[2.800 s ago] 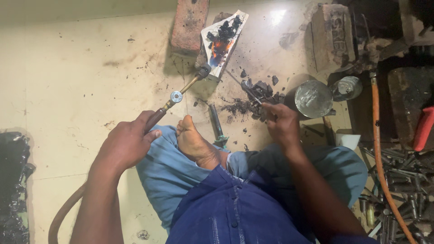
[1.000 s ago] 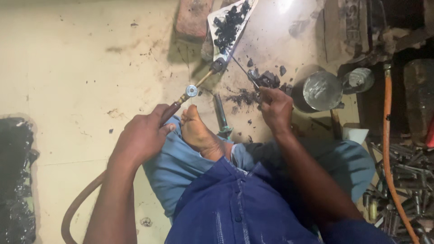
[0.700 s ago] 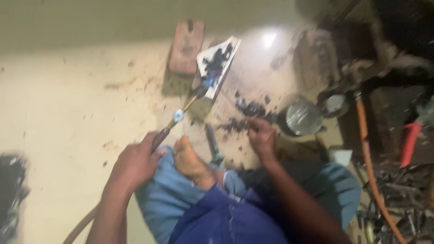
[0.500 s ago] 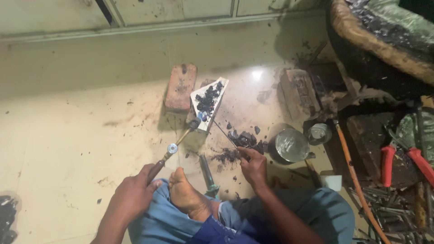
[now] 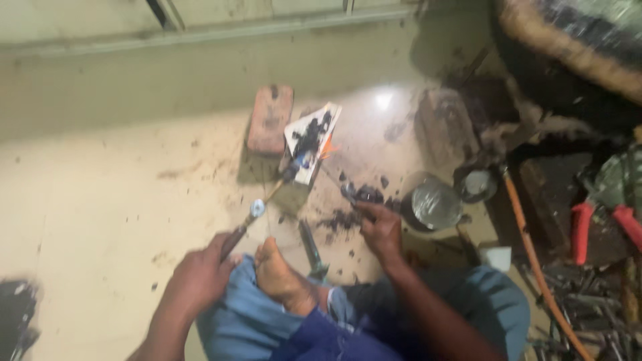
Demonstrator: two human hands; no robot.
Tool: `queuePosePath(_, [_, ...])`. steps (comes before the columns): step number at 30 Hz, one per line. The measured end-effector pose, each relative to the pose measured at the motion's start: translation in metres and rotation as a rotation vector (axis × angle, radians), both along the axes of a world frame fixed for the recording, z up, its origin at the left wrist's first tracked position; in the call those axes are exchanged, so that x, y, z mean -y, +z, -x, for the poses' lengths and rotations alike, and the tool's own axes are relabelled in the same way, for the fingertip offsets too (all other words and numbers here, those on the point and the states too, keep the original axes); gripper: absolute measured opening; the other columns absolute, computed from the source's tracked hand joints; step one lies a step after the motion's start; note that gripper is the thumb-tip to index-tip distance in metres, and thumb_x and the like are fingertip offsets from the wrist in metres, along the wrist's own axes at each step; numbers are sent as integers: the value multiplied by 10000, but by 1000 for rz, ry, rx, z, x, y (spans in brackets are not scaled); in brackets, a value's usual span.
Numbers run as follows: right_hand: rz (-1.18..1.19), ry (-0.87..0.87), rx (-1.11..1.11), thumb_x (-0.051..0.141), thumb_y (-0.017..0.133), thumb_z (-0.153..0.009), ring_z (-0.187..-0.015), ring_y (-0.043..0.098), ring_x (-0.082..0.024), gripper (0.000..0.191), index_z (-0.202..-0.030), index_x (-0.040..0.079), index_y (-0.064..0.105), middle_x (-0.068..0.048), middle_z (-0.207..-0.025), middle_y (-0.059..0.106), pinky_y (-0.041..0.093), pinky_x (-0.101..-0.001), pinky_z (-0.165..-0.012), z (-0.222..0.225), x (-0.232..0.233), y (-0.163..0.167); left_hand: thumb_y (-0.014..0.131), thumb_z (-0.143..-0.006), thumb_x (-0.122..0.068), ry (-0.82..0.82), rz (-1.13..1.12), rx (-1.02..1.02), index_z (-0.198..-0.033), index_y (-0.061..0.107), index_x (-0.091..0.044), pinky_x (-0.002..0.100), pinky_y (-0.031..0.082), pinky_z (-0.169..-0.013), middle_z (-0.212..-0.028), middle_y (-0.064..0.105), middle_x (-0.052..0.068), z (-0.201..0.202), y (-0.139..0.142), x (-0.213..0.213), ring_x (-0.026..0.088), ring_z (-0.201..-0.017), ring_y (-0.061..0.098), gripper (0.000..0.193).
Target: The person sits on the floor and uses a gas blowtorch to heat pieces of charcoal arranged on a tile, moving and stacking charcoal pieces by hand and poking them with a thin metal rod as they burn.
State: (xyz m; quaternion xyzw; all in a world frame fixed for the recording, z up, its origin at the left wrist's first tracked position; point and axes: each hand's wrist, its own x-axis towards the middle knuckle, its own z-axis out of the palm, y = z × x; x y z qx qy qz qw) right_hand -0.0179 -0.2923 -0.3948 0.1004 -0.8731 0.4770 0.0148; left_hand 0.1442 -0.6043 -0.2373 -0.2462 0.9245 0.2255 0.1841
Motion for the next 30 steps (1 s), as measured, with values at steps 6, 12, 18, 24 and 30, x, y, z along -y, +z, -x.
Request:
queuePosePath(6, [0,9,34,28,646,-785,-825,756,-223,411,-1161,134,774,-126,-992,778,612,-329,-761,-4,-4,-1,637,-934,-401,16,-13,-26,-1401,509,-235,560,534,-847,-979,733,241,3,6,-2,462,-982,690,512])
queuePosePath(12, [-93,-17,2,-13,689,-770,-837,744,-226,425,-1165,123,768,-108,-976,765,581,-331,-771,-2,1,14,652,-924,-412,13,8,37,-1410,503,-243,558,525,-855,-974,734,239,5,14,-4,449,-994,691,536])
queuePosePath(18, [-161,97,-178,-25,681,-819,-820,711,-291,368,-1161,90,755,-136,-945,723,559,-380,-751,-4,10,32,635,-952,-394,24,-12,40,-1421,504,-230,550,528,-849,-944,736,238,6,21,-6,451,-976,699,514])
queuePosePath(24, [-288,111,-229,100,676,-928,-840,683,-361,230,-1128,131,785,-138,-938,709,536,-462,-737,6,32,44,636,-948,-385,94,-44,100,-1432,506,-258,544,525,-855,-937,744,231,5,26,-6,425,-978,715,518])
queuePosePath(30, [-376,53,-146,117,664,-925,-837,695,-342,266,-1162,147,783,-122,-936,713,542,-454,-736,-8,20,42,635,-949,-374,98,-46,90,-1425,511,-253,545,524,-860,-962,748,224,5,28,-5,426,-992,712,507])
